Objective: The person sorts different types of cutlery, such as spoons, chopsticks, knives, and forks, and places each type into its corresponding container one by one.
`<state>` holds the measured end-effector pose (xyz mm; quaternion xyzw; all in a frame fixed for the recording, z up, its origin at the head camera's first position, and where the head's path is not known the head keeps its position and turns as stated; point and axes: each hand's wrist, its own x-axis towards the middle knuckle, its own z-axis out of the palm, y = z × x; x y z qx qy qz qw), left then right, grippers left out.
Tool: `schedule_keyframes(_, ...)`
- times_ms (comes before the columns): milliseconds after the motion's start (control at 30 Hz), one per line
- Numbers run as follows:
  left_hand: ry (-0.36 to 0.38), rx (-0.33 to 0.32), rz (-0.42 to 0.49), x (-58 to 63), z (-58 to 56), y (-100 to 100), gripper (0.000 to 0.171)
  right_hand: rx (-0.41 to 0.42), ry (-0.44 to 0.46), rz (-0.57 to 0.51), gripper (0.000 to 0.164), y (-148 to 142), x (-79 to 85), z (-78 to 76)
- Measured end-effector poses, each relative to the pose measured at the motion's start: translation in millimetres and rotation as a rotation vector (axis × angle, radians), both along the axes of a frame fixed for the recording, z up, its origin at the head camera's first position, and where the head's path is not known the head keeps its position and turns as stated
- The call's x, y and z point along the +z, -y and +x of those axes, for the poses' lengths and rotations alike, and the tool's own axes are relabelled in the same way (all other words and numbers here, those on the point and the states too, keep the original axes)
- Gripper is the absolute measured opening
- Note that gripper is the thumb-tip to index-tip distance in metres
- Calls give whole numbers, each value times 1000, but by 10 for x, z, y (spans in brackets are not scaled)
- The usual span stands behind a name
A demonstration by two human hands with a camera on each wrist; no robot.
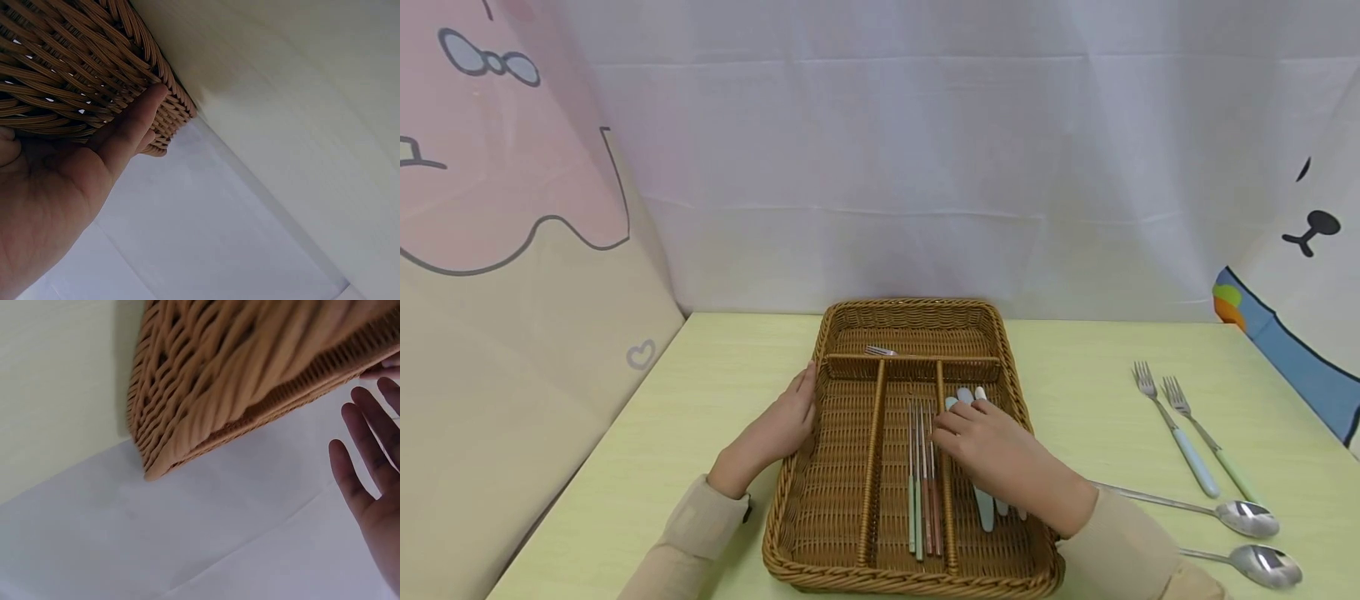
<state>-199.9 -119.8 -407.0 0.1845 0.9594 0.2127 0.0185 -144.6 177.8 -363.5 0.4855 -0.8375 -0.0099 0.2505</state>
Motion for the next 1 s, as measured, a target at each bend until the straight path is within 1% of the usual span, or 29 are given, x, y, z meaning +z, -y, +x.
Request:
schedule_keyframes(67, 1, 1, -2, -3, -2, 0, 53, -20, 3, -17, 13, -67, 27, 2)
schedule_keyframes(100, 0, 1, -2, -4, -2, 1, 53, -29, -1, -28, 13, -103, 39, 3)
schedule_keyframes(133, 1, 2, -4, -4, -2, 1, 53, -40, -6, -39, 22, -138, 48, 4)
schedule_keyframes(200, 2, 3, -8, -6, -1, 1, 53, -57, -21, -69, 47, -215, 58, 8)
schedule_keyframes(267, 6, 6, -8, 1, 2, -1, 53, -72, -45, -101, 56, -287, 60, 11)
schedule_keyframes(433, 19, 16, -8, 16, 8, -6, 53, -124, -75, -159, 56, -502, 24, 28)
schedule_keyframes(633, 21, 19, -13, 24, 13, -11, 53, -224, -60, -188, 60, -794, -94, 67)
schedule_keyframes(767, 19, 17, -13, 24, 14, -7, 53, -307, -4, -181, 68, -980, -186, 101)
schedule_keyframes(900, 17, 13, -4, 21, 13, -10, 53, -443, 116, -132, 22, -1150, -267, 166)
schedule_keyframes(933, 16, 12, -2, 20, 13, -11, 53, -485, 155, -117, 16, -1189, -285, 187)
schedule_keyframes(967, 14, 9, 0, 18, 12, -11, 53, -526, 205, -100, 20, -1226, -302, 206)
schedule_keyframes(1000, 15, 10, 0, 14, 11, -10, 53, -566, 252, -89, 31, -1262, -317, 229)
